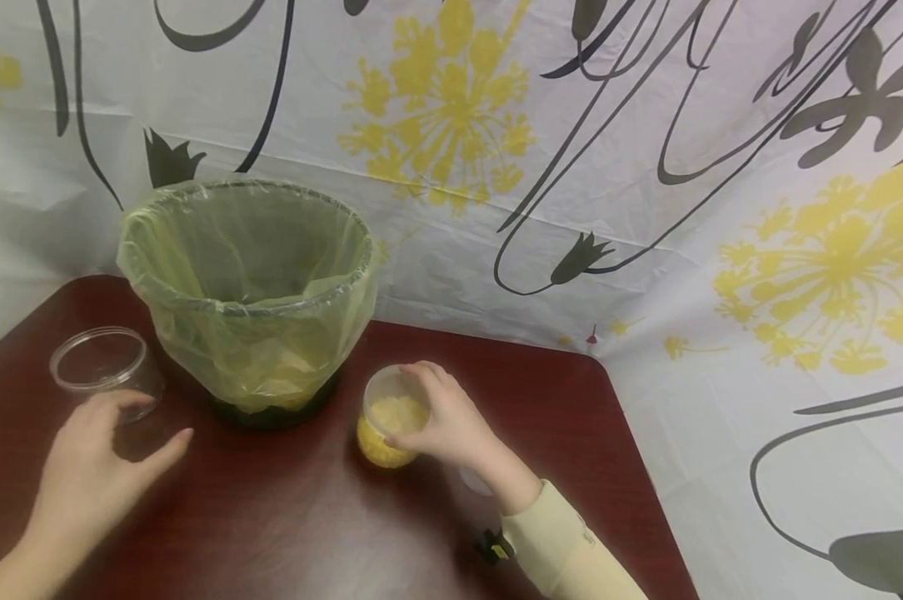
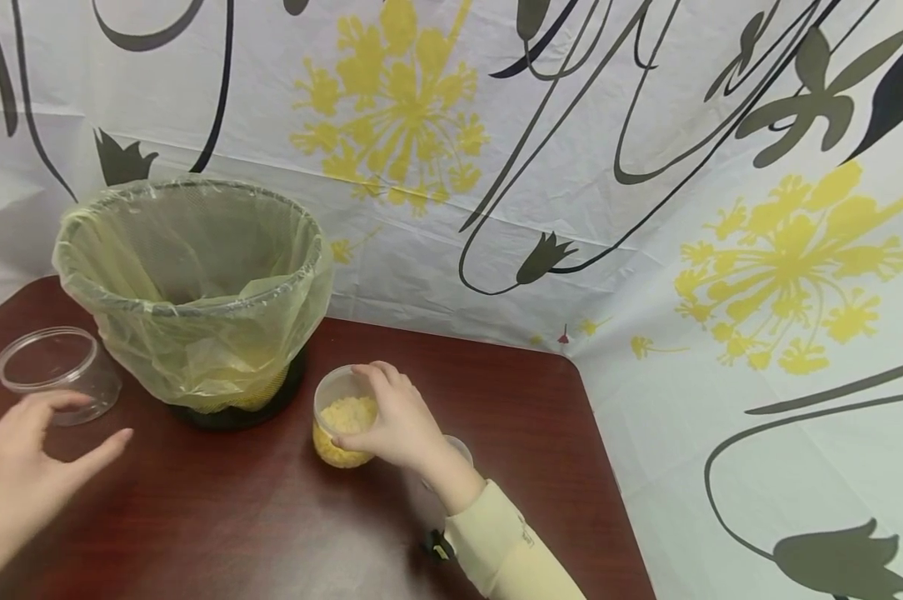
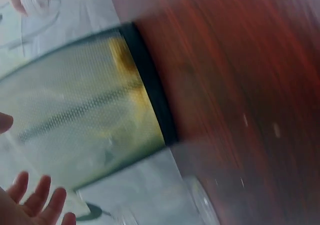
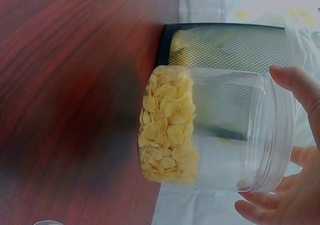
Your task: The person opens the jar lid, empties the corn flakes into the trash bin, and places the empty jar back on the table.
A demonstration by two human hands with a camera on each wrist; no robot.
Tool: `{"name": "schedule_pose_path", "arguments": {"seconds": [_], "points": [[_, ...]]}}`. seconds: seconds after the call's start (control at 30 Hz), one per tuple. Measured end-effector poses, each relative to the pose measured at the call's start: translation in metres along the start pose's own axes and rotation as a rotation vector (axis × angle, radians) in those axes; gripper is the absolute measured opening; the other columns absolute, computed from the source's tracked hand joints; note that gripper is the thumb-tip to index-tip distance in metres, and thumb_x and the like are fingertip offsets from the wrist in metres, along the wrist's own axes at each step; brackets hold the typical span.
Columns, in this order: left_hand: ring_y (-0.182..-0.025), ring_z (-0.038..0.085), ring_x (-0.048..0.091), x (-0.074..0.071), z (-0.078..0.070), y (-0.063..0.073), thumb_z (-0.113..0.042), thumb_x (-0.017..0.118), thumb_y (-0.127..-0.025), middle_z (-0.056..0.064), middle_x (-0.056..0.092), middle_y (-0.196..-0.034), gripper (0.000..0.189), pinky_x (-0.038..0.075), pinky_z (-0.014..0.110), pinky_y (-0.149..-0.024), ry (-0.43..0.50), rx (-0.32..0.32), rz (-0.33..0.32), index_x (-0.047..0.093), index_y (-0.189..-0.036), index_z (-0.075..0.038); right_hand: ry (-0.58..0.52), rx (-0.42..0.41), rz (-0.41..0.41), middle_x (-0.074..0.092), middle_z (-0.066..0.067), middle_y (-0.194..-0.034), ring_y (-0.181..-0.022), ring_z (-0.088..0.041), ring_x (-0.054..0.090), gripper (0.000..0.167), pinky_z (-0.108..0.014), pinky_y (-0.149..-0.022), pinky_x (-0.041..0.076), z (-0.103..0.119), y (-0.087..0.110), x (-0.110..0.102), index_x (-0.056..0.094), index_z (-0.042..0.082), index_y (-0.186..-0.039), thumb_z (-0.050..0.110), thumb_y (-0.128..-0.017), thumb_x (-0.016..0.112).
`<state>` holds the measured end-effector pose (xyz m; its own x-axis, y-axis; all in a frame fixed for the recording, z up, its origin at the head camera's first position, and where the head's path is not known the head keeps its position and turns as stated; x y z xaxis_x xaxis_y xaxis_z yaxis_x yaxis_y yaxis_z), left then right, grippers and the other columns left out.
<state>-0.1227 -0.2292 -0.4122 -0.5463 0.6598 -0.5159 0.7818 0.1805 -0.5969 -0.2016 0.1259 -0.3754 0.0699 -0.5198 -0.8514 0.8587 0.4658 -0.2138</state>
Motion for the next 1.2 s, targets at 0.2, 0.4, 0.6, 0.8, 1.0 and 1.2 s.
{"name": "schedule_pose_path", "arguments": {"seconds": [0.2, 0.4, 0.6, 0.8, 1.0, 1.2], "points": [[-0.092, 0.029, 0.054, 0.021, -0.022, 0.008, -0.014, 0.087, -0.055, 0.008, 0.065, -0.098, 0.051, 0.026, 0.015, -0.090, 0.055, 0.173, 0.114, 0.065, -0.100, -0.005, -0.092, 0.040, 0.027, 0.045, 0.004, -0.135, -0.121, -0.014, 0.043, 0.086, -0.037, -0.097, 0.040, 0.006, 0.009, 0.000, 0.050, 0.018, -0.134, 0.035, -0.059, 0.088], [-0.101, 0.023, 0.056, 0.042, -0.042, 0.016, -0.025, 0.090, -0.061, -0.005, 0.064, -0.112, 0.063, 0.034, 0.021, -0.086, 0.115, 0.163, 0.309, 0.063, -0.117, -0.014, -0.048, -0.049, 0.029, 0.048, 0.001, -0.134, -0.118, -0.014, 0.047, 0.086, -0.035, -0.095, 0.043, 0.011, 0.016, -0.001, 0.050, 0.015, -0.134, 0.036, -0.059, 0.087], [-0.116, 0.025, 0.053, 0.064, -0.052, 0.024, -0.039, 0.086, -0.067, -0.004, 0.056, -0.131, 0.081, 0.042, 0.030, -0.092, 0.199, 0.157, 0.518, 0.051, -0.135, -0.014, 0.010, -0.081, 0.042, 0.048, -0.003, -0.135, -0.122, -0.017, 0.046, 0.087, -0.037, -0.099, 0.040, 0.018, 0.022, -0.002, 0.049, 0.016, -0.135, 0.040, -0.060, 0.087], [-0.123, 0.026, 0.047, 0.083, -0.061, 0.030, -0.042, 0.086, -0.066, 0.000, 0.049, -0.140, 0.095, 0.042, 0.050, -0.094, 0.233, 0.164, 0.645, 0.042, -0.142, -0.007, 0.004, -0.062, 0.089, 0.047, 0.002, -0.136, -0.123, -0.016, 0.045, 0.088, -0.039, -0.100, 0.039, 0.024, 0.030, -0.001, 0.048, 0.020, -0.136, 0.041, -0.059, 0.086], [-0.124, 0.028, 0.046, 0.096, -0.071, 0.034, -0.046, 0.085, -0.064, 0.004, 0.048, -0.141, 0.101, 0.041, 0.051, -0.096, 0.246, 0.158, 0.725, 0.038, -0.144, -0.005, 0.017, -0.088, 0.138, 0.045, 0.003, -0.139, -0.122, -0.018, 0.046, 0.092, -0.044, -0.100, 0.038, 0.031, 0.039, 0.000, 0.045, 0.022, -0.139, 0.043, -0.059, 0.086], [-0.121, 0.030, 0.048, 0.104, -0.078, 0.039, -0.048, 0.084, -0.064, 0.008, 0.048, -0.139, 0.103, 0.042, 0.053, -0.093, 0.271, 0.170, 0.777, 0.035, -0.145, -0.006, 0.067, -0.137, 0.150, 0.046, 0.003, -0.139, -0.118, -0.018, 0.049, 0.092, -0.045, -0.096, 0.040, 0.037, 0.049, 0.002, 0.046, 0.019, -0.138, 0.047, -0.059, 0.085]]}}
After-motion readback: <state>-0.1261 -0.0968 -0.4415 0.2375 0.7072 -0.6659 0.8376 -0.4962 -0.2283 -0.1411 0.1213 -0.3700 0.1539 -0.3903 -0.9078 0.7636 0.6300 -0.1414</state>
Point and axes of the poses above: each hand's wrist, its own y-axis away from the middle knuckle, its own x-axis out of the palm, z = x × y, the point moved 3 cm from there along -y, towards the middle knuckle
